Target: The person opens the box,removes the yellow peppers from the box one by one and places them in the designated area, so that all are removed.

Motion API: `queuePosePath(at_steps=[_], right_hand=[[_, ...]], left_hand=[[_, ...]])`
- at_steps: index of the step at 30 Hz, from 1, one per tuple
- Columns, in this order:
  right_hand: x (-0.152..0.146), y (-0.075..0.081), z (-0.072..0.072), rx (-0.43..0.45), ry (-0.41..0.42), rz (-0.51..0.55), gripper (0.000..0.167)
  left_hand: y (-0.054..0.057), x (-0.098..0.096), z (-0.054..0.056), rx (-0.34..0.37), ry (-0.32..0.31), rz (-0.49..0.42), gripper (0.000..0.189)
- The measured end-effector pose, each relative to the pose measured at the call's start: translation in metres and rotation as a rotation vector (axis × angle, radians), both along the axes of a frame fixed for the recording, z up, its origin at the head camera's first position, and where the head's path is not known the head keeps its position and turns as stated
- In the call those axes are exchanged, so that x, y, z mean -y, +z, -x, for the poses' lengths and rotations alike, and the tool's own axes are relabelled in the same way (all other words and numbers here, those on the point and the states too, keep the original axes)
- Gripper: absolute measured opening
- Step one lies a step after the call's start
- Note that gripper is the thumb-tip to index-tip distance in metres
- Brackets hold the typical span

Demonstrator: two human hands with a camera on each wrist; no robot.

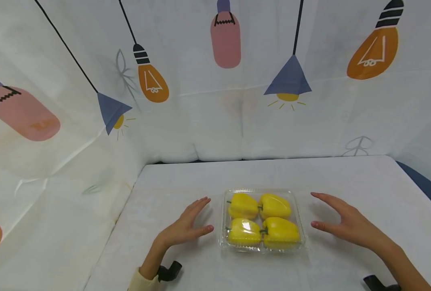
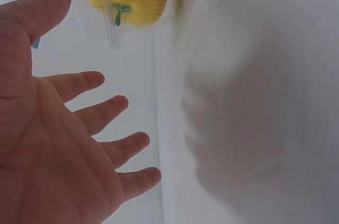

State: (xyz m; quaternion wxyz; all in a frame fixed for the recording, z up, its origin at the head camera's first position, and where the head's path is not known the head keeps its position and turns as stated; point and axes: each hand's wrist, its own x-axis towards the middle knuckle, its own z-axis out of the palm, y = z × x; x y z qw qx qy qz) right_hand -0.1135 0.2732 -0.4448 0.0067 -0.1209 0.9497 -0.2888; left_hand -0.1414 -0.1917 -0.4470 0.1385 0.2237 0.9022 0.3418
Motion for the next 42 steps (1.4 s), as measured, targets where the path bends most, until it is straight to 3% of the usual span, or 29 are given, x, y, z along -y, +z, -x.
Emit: queuePosePath(at_steps=[8,20,32,42], right_hand=[[0.003,-0.006,-0.004,-0.034,0.079,0.033,0.079],[0.011,-0.012,-0.011,-0.043,0.195,0.065,0.077],[0.016,-0.014,-0.012,0.012,0.211,0.117,0.082],[0.018,-0.014,-0.013,0.081,0.228,0.132,0.080]], left_hand=[[0.002,-0.005,-0.004,0.062,-0.074,-0.060,0.085],[0.000,-0.011,-0.010,0.126,-0.120,-0.087,0.087],[-0.006,-0.014,-0.012,0.086,-0.185,-0.140,0.086],[-0.006,-0.017,-0.011,0.119,-0.174,-0.176,0.088]])
